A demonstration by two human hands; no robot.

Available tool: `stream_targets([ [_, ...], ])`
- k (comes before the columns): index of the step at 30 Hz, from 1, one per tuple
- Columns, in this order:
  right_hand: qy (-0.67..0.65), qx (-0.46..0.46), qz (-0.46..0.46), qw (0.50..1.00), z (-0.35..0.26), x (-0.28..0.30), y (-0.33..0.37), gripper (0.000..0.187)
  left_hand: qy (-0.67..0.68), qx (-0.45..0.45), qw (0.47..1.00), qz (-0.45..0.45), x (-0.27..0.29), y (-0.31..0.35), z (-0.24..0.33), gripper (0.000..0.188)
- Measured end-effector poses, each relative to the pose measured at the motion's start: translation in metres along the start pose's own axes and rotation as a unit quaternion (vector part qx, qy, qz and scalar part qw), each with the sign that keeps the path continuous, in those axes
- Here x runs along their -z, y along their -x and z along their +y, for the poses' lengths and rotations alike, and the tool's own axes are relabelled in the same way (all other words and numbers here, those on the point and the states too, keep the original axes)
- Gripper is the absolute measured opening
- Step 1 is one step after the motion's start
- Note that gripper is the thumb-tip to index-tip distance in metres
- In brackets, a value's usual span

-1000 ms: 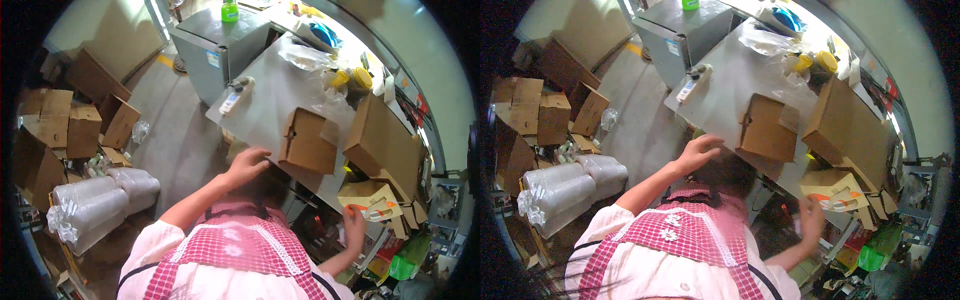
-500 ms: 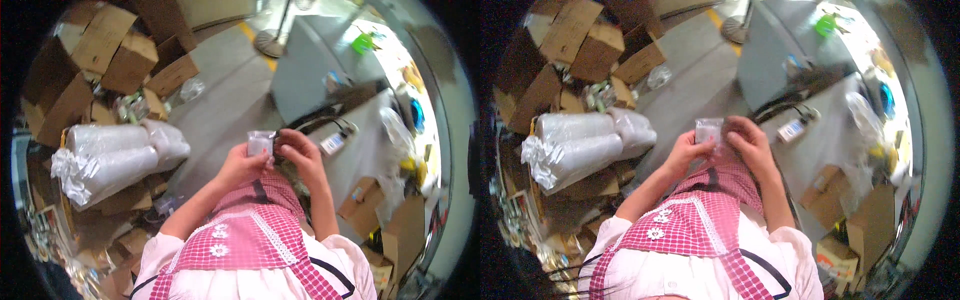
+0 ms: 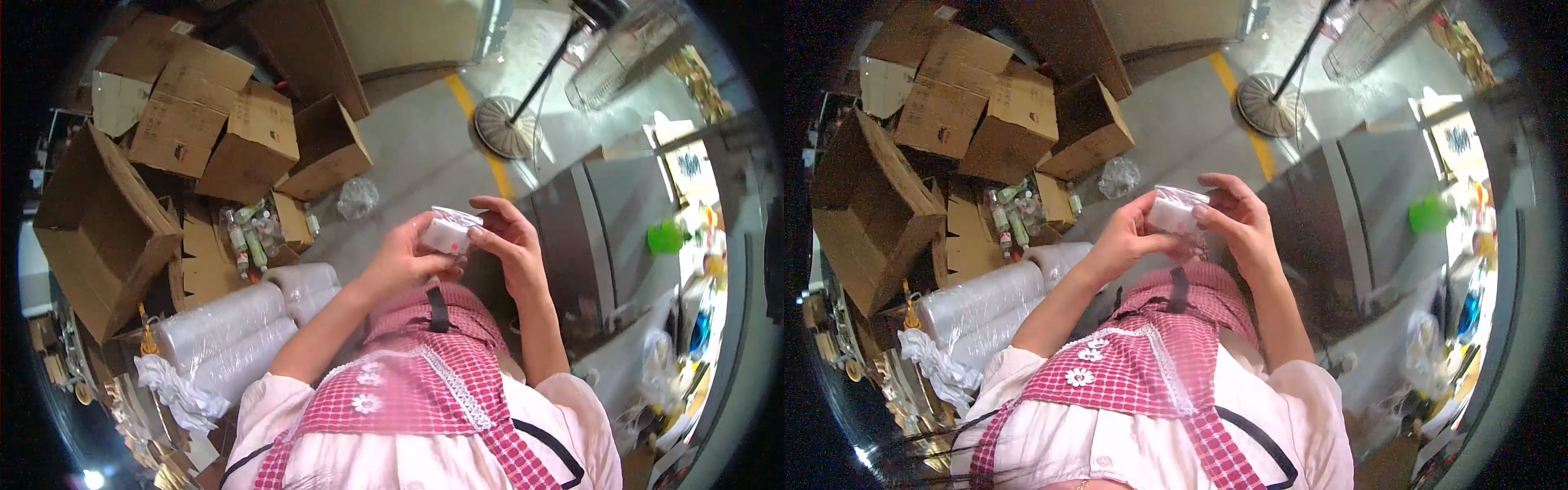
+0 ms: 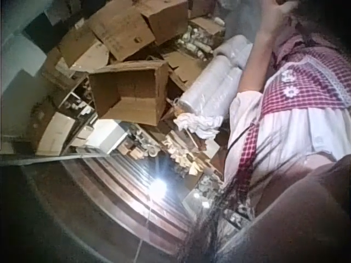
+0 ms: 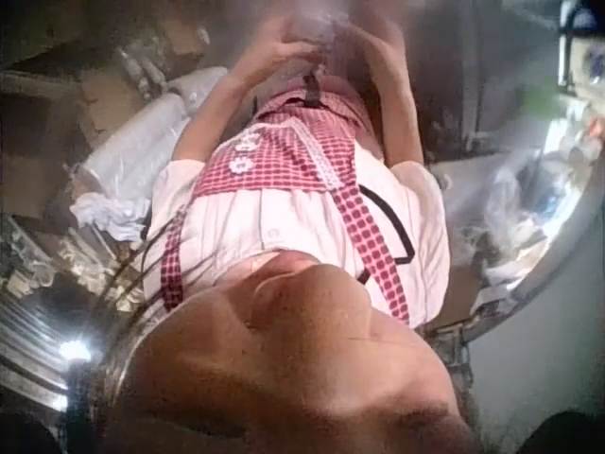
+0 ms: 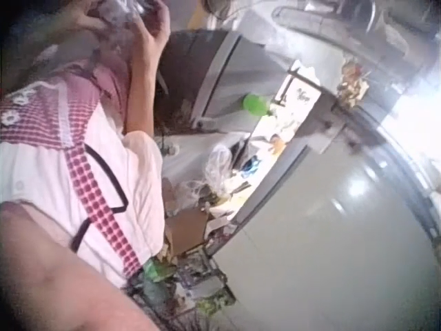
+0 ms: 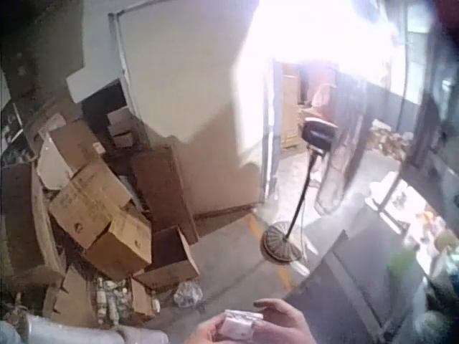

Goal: The person sorts through various items in boxes and bags, selects a small plastic packet, and places it on a digital scale to weigh it while referring to a clipboard with documents.

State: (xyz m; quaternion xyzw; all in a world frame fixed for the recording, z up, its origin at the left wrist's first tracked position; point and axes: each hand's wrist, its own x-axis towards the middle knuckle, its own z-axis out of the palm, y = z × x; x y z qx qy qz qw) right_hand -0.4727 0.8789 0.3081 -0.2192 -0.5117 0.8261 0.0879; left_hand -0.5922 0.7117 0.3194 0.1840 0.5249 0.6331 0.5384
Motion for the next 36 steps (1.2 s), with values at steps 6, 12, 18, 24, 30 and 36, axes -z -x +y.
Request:
stream_targets([
  [6,0.037,0.107,0.033,0.993,-0.044,-0.035,-0.131,0.036,0.076,-0.055,0.991,0.098,0.08,-0.074,0.061,0.033],
  [12,0.012,0.09,0.035,0.995,-0.07,-0.052,-0.264,0.036,0.129,-0.128,0.97,0.161,0.17,-0.166,0.124,0.016],
  [18,0.007,0.052,0.014,0.999,-0.107,-0.032,-0.354,0.049,0.002,-0.115,0.989,0.098,0.214,-0.275,0.193,0.006],
  [24,-0.045,-0.066,0.034,0.996,-0.12,0.033,-0.448,0.04,-0.061,-0.067,0.996,0.017,0.228,-0.408,0.199,0.008],
  [30,-0.017,0.02,0.216,0.976,-0.13,0.156,-0.564,0.029,-0.272,-0.061,0.96,0.03,0.251,-0.559,0.214,0.03],
  [36,-0.064,0.029,0.272,0.96,-0.206,0.255,-0.667,0.026,-0.232,0.091,0.962,0.114,0.327,-0.658,0.247,0.029],
])
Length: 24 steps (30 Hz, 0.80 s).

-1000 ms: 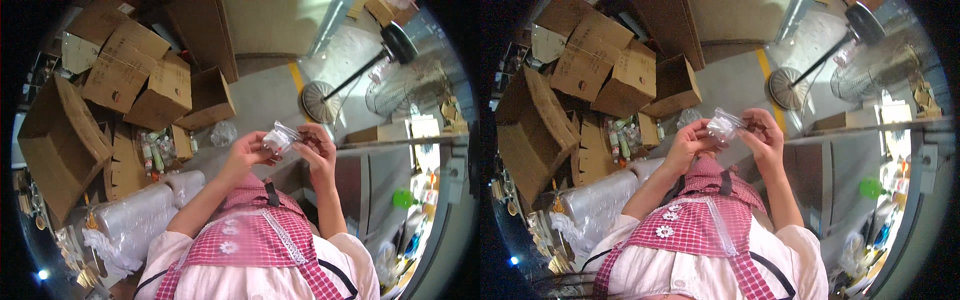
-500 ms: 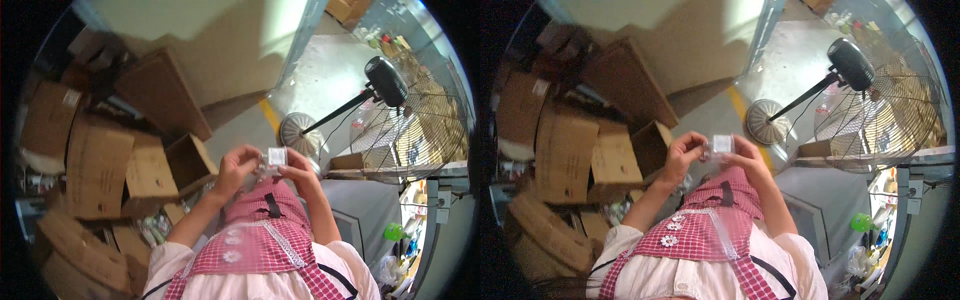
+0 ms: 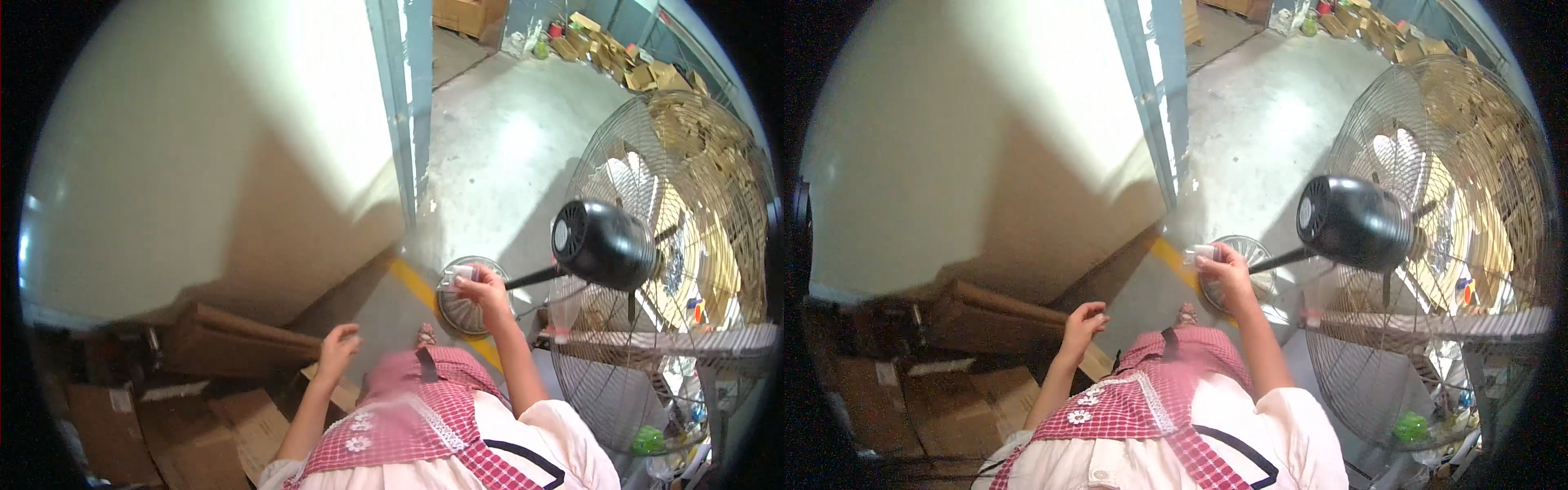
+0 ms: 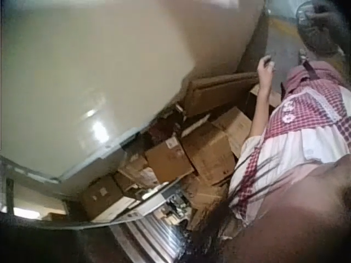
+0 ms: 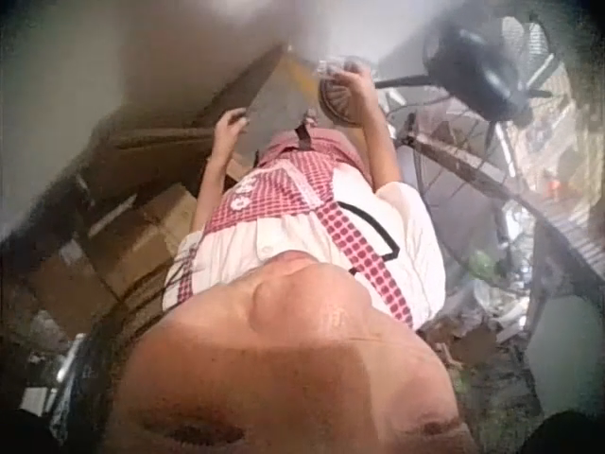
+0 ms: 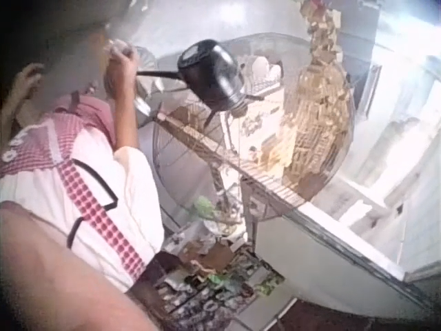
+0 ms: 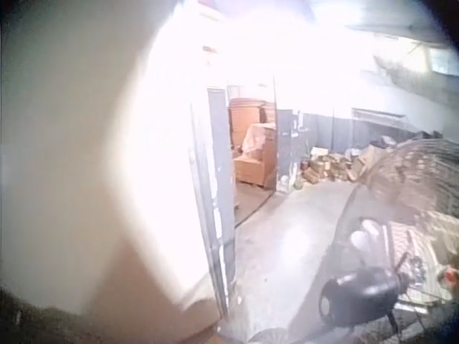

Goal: The person sorts through various items in boxes and bags, selects a small plastic packet, and places it on a digital scale to weigh it while referring to a clipboard with documents.

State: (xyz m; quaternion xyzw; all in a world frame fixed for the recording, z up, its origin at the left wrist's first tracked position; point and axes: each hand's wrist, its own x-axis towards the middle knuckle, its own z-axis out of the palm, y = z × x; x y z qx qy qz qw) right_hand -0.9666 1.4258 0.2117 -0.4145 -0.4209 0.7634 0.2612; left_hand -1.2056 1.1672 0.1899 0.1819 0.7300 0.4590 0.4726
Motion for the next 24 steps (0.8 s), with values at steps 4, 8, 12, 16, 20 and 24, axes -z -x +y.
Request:
stream_targets([
  [4,-0.03,0.023,0.038,0.999,-0.037,-0.002,-0.116,0.023,0.065,0.051,0.996,0.022,0.025,-0.057,0.013,0.028],
  [8,-0.056,0.055,0.112,0.991,-0.046,0.011,-0.247,0.02,0.023,0.107,0.994,0.018,0.026,-0.139,0.037,0.024],
  [12,-0.09,-0.051,0.167,0.981,-0.039,0.029,-0.339,0.022,-0.216,0.068,0.974,-0.032,0.073,-0.262,-0.029,0.032],
  [16,0.003,-0.1,0.22,0.97,-0.019,0.077,-0.398,0.023,-0.301,0.006,0.95,-0.089,0.129,-0.336,-0.086,0.036],
  [20,0.007,-0.123,0.301,0.945,-0.009,0.184,-0.414,0.024,-0.389,0.072,0.907,-0.145,0.099,-0.42,-0.039,0.035],
  [24,0.389,-0.228,0.32,0.833,0.026,0.311,-0.426,0.02,-0.41,0.086,0.898,-0.138,0.028,-0.526,0.05,0.033],
])
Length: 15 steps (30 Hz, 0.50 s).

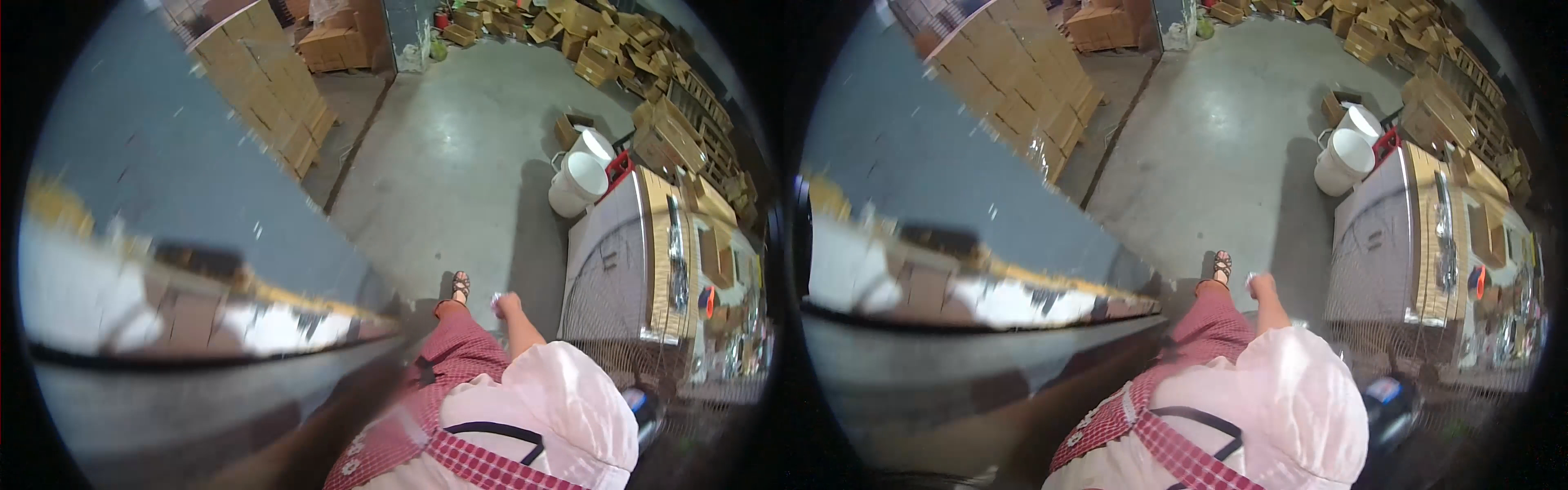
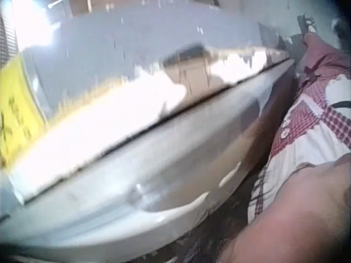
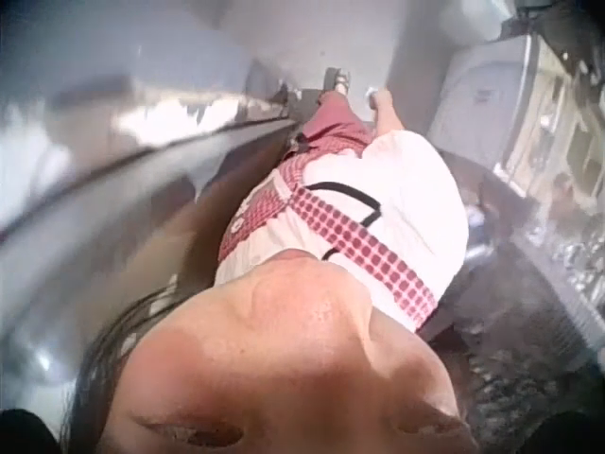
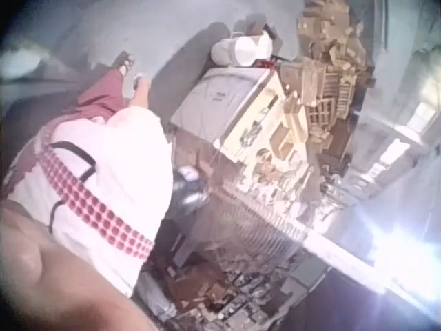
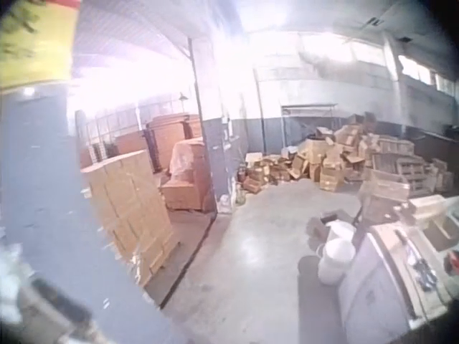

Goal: The person sorts through various items in boxes and bags, selects a small plastic packet, and places it on a digital scale to weigh it while referring to a clipboard with documents.

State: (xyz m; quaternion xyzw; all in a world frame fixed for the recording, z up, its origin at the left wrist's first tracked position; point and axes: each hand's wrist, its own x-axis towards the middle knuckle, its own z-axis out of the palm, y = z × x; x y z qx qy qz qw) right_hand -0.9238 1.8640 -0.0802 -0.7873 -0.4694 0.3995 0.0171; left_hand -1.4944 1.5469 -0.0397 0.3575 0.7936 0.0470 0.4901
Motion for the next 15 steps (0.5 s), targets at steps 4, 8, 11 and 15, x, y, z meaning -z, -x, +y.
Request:
stream_targets([
  [4,0.014,-0.134,-0.053,0.989,-0.009,0.02,-0.071,0.018,0.011,0.003,0.999,0.039,0.042,-0.085,0.125,0.031],
  [8,0.082,-0.038,-0.115,0.989,-0.067,0.06,-0.154,0.03,-0.012,-0.031,0.999,0.027,0.052,-0.152,0.27,0.03],
  [11,0.148,0.141,-0.098,0.974,-0.106,0.128,-0.244,0.02,-0.047,-0.105,0.993,-0.018,0.053,-0.2,0.407,0.028],
  [15,-0.276,-0.004,-0.189,0.942,-0.202,0.234,-0.312,0.022,-0.053,-0.163,0.985,-0.034,0.066,-0.252,0.553,0.027],
])
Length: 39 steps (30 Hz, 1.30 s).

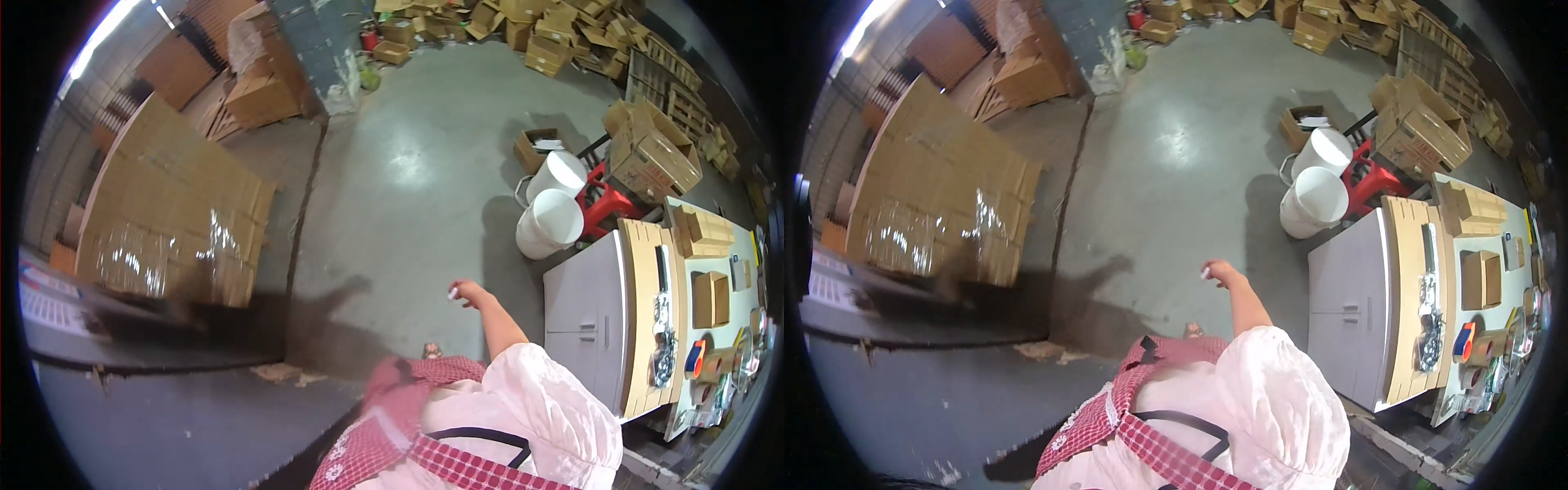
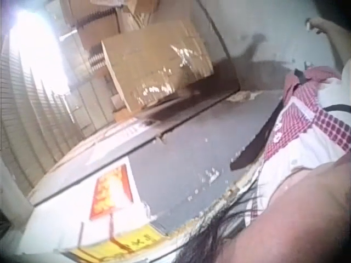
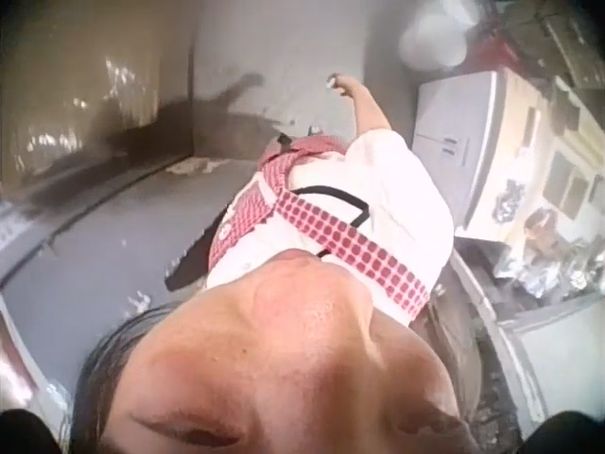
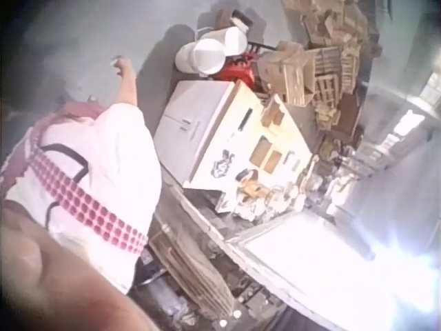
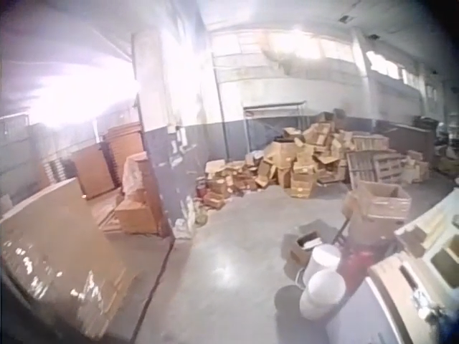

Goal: The person sorts through various items in boxes and bags, selects a small plastic packet, and places it on a digital scale to weigh it while referring to a clipboard with documents.

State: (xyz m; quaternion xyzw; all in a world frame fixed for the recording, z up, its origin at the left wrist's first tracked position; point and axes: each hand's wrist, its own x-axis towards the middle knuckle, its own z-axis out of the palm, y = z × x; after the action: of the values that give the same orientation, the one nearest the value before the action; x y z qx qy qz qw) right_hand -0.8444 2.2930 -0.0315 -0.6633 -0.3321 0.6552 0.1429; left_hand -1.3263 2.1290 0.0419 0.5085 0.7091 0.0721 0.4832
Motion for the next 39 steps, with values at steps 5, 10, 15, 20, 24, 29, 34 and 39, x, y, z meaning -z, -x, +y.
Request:
stream_targets([
  [5,-0.202,0.005,-0.068,0.977,-0.106,0.082,-0.041,0.019,-0.024,-0.031,0.999,-0.014,0.032,-0.125,0.103,0.025],
  [10,-0.223,0.025,0.069,0.972,-0.085,0.202,-0.081,0.023,-0.133,-0.021,0.987,-0.086,0.045,-0.283,0.156,0.023],
  [15,-0.419,-0.09,0.227,0.875,-0.039,0.302,-0.02,0.019,-0.296,-0.027,0.942,-0.157,0.098,-0.441,0.241,0.021],
  [20,-0.648,0.018,0.268,0.713,0.014,0.323,-0.002,0.013,-0.608,-0.335,0.702,-0.157,0.171,-0.661,0.433,0.019],
  [24,-0.582,-0.024,0.432,0.689,0.002,0.303,-0.064,0.011,-0.235,-0.28,0.927,0.084,0.111,-0.838,0.688,0.024],
  [29,-0.141,0.039,0.493,0.858,-0.052,0.316,-0.165,0.014,-0.151,-0.463,0.872,-0.054,-0.024,-0.826,0.951,0.042],
  [34,-0.468,-0.199,0.421,0.751,-0.061,0.543,-0.324,0.016,-0.24,-0.416,0.791,-0.378,-0.07,-0.819,1.074,0.054],
  [39,-0.276,0.053,0.631,0.723,-0.333,0.85,-0.334,0.054,-0.206,-0.247,0.913,-0.25,-0.063,-0.968,1.14,0.035],
])
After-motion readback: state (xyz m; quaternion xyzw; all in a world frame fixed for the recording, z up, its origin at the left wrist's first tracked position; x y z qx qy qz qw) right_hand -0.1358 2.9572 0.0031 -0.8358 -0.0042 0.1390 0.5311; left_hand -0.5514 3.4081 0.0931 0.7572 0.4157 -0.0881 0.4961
